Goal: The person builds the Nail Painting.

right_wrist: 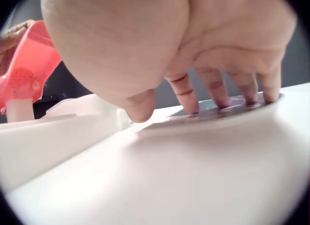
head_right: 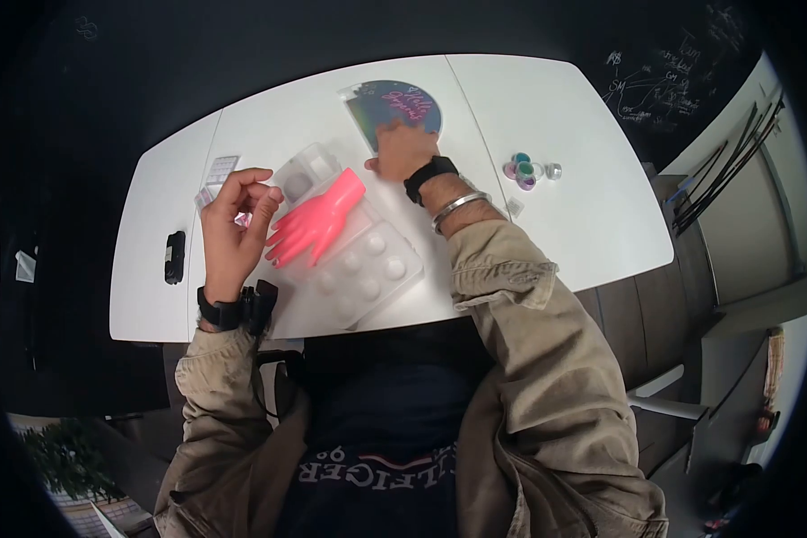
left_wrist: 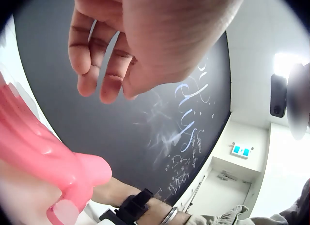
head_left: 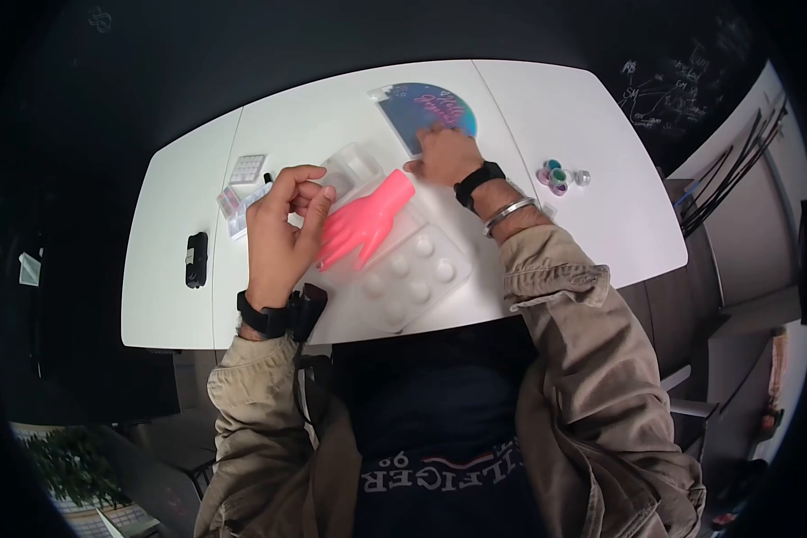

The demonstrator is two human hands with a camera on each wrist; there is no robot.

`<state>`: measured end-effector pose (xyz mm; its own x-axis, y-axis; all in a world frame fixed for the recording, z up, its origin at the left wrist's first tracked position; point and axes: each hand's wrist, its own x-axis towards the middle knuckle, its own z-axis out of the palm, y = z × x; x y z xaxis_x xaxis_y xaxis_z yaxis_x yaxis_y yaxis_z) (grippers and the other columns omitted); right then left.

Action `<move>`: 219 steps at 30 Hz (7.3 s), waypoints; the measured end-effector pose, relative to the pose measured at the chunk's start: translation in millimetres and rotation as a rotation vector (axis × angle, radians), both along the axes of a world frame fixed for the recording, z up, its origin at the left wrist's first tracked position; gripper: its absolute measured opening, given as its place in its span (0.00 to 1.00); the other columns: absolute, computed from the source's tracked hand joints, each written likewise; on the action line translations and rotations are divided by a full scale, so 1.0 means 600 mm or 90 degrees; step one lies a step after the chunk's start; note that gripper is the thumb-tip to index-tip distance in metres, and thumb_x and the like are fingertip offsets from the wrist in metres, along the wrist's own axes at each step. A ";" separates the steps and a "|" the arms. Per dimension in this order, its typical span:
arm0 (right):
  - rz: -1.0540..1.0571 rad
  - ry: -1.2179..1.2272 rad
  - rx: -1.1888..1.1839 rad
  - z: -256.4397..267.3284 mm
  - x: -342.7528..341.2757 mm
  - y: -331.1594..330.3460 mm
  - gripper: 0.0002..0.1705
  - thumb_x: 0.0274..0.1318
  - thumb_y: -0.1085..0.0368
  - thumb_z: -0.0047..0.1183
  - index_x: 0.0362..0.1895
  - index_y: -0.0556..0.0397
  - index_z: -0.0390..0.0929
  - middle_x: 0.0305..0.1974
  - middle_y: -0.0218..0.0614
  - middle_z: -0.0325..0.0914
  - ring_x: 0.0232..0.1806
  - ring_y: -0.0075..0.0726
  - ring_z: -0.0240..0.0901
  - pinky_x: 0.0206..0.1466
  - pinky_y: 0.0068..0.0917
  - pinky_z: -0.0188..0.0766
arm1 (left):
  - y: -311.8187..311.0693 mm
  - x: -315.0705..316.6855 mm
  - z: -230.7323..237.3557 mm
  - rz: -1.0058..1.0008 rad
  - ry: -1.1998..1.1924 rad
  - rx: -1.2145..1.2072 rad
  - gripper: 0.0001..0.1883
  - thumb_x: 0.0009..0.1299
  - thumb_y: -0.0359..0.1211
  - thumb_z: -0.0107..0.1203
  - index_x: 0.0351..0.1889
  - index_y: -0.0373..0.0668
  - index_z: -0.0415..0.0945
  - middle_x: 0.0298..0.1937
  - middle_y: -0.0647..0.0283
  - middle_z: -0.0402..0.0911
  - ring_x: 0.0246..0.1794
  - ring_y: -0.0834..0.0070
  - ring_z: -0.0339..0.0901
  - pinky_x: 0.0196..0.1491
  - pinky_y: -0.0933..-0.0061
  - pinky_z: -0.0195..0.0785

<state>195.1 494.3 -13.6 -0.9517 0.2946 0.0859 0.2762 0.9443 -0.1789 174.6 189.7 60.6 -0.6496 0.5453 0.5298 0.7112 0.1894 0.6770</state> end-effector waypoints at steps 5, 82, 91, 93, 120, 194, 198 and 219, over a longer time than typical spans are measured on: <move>0.063 -0.077 0.006 0.015 -0.002 0.049 0.40 0.52 0.47 0.79 0.65 0.55 0.85 0.67 0.52 0.82 0.70 0.61 0.81 0.68 0.53 0.84 | -0.007 0.003 0.009 -0.002 -0.012 -0.007 0.11 0.81 0.27 0.68 0.57 0.36 0.83 0.36 0.64 0.91 0.36 0.82 0.86 0.44 0.77 0.77; 0.108 0.398 -0.502 0.091 0.243 -0.057 0.18 0.84 0.62 0.55 0.68 0.57 0.75 0.33 0.40 0.84 0.34 0.30 0.81 0.41 0.32 0.77 | 0.039 0.022 -0.070 -0.112 -0.132 -0.222 0.39 0.73 0.37 0.75 0.78 0.36 0.69 0.72 0.43 0.79 0.71 0.47 0.78 0.72 0.55 0.74; 0.163 0.369 -0.395 0.079 0.233 -0.087 0.15 0.81 0.62 0.55 0.61 0.58 0.75 0.26 0.56 0.82 0.30 0.68 0.83 0.35 0.53 0.77 | 0.044 0.023 -0.062 -0.130 -0.117 -0.230 0.37 0.72 0.33 0.75 0.77 0.38 0.71 0.69 0.45 0.80 0.68 0.48 0.80 0.70 0.55 0.74; 0.166 0.348 -0.355 0.077 0.236 -0.104 0.16 0.81 0.62 0.56 0.63 0.58 0.75 0.25 0.56 0.81 0.29 0.68 0.82 0.35 0.54 0.77 | 0.046 0.027 -0.059 -0.134 -0.114 -0.227 0.36 0.72 0.33 0.75 0.77 0.37 0.72 0.69 0.45 0.81 0.68 0.47 0.81 0.70 0.54 0.74; 0.124 0.294 -0.184 0.083 0.250 -0.047 0.21 0.76 0.55 0.64 0.57 0.60 0.78 0.27 0.59 0.82 0.34 0.72 0.83 0.37 0.57 0.76 | 0.037 0.049 -0.040 -0.207 -0.108 -0.265 0.43 0.75 0.33 0.75 0.86 0.41 0.66 0.77 0.50 0.77 0.75 0.60 0.77 0.75 0.61 0.72; 0.223 0.449 -0.333 0.079 0.367 -0.144 0.11 0.61 0.79 0.72 0.46 0.59 0.87 0.40 0.42 0.89 0.39 0.39 0.89 0.44 0.32 0.84 | 0.045 0.099 -0.015 -0.300 0.065 -0.081 0.20 0.68 0.30 0.79 0.58 0.42 0.88 0.50 0.61 0.90 0.44 0.66 0.89 0.45 0.67 0.83; 0.207 0.467 -0.366 0.065 0.360 -0.127 0.11 0.62 0.78 0.72 0.47 0.58 0.87 0.41 0.41 0.88 0.36 0.36 0.87 0.42 0.30 0.82 | 0.019 0.036 -0.015 -0.128 0.123 -0.251 0.29 0.65 0.31 0.78 0.65 0.41 0.83 0.61 0.53 0.89 0.63 0.49 0.83 0.66 0.52 0.78; 0.096 0.413 -0.789 0.040 0.360 -0.124 0.14 0.69 0.78 0.69 0.56 0.59 0.83 0.46 0.30 0.88 0.48 0.18 0.83 0.53 0.21 0.81 | -0.008 -0.037 -0.036 -0.024 0.036 -0.190 0.41 0.58 0.31 0.83 0.70 0.46 0.77 0.56 0.61 0.86 0.55 0.67 0.84 0.60 0.61 0.79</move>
